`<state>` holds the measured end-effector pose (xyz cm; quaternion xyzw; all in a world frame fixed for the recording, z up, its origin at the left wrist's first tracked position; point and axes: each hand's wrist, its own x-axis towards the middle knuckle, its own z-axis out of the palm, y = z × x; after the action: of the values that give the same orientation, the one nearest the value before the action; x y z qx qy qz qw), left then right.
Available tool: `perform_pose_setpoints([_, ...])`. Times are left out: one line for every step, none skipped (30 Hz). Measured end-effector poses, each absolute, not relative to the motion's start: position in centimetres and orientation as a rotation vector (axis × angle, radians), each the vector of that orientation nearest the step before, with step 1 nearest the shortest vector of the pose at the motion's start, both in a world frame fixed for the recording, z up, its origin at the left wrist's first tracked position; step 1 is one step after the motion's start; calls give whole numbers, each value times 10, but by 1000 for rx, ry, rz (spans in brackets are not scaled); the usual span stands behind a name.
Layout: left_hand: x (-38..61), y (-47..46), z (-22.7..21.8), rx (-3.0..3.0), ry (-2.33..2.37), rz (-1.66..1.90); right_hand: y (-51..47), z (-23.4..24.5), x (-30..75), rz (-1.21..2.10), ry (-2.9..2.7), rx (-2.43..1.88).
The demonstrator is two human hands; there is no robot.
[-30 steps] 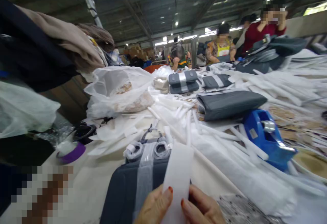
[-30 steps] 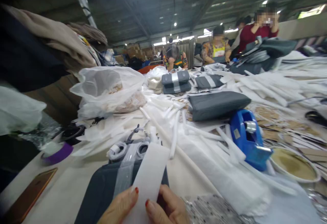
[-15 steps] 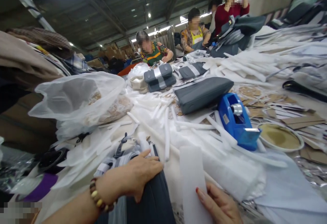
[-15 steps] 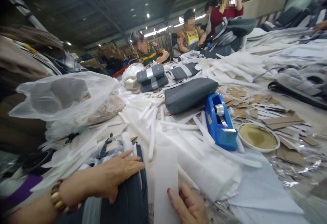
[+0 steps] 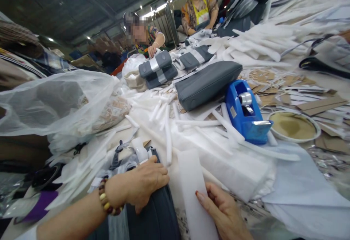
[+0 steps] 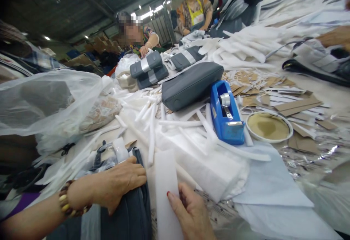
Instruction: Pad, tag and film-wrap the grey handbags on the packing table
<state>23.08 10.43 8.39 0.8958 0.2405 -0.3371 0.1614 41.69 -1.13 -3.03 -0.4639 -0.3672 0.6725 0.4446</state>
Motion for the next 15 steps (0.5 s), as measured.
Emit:
perform_pose_setpoints([232, 106, 82, 2556, 671, -985, -11, -32, 417, 1637, -953, -1170])
perform_pose_setpoints([235, 107, 81, 2544, 659, -1011, -11, -32, 416, 1605, -996, -1194])
perform_pose_setpoints([237, 109, 81, 2524, 647, -1035, -11, -33, 416, 1573, -1039, -1217])
perform_pose_setpoints([239, 110, 81, 2503, 637, -1059, -11, -33, 416, 1546, -1080, -1240])
perform_pose_setpoints([241, 110, 83, 2482, 627, -1084, -11, -32, 416, 1523, -1114, -1257])
perform_pose_setpoints([242, 110, 84, 2466, 618, -1106, -10, -31, 416, 1508, -1142, -1265])
perform_pose_setpoints([243, 109, 87, 2455, 613, -1127, -10, -31, 416, 1497, -1160, -1267])
perform_pose_setpoints([243, 107, 89, 2448, 613, -1141, -10, -30, 417, 1489, -1169, -1267])
perform_pose_setpoints([243, 106, 90, 2444, 618, -1149, -9, -29, 417, 1484, -1171, -1267])
perform_pose_setpoints([242, 104, 92, 2441, 627, -1146, -9, -29, 418, 1479, -1172, -1270])
perform_pose_setpoints([241, 101, 93, 2436, 638, -1135, -8, -28, 418, 1476, -1176, -1275])
perform_pose_setpoints([239, 99, 94, 2425, 647, -1123, -8, -28, 418, 1474, -1183, -1281])
perform_pose_setpoints([237, 96, 95, 2418, 659, -1106, -7, -28, 418, 1477, -1191, -1285])
perform_pose_setpoints([236, 94, 96, 2416, 673, -1086, -6, -28, 417, 1486, -1196, -1285])
perform_pose_setpoints([234, 91, 97, 2418, 685, -1065, -5, -27, 416, 1504, -1194, -1281])
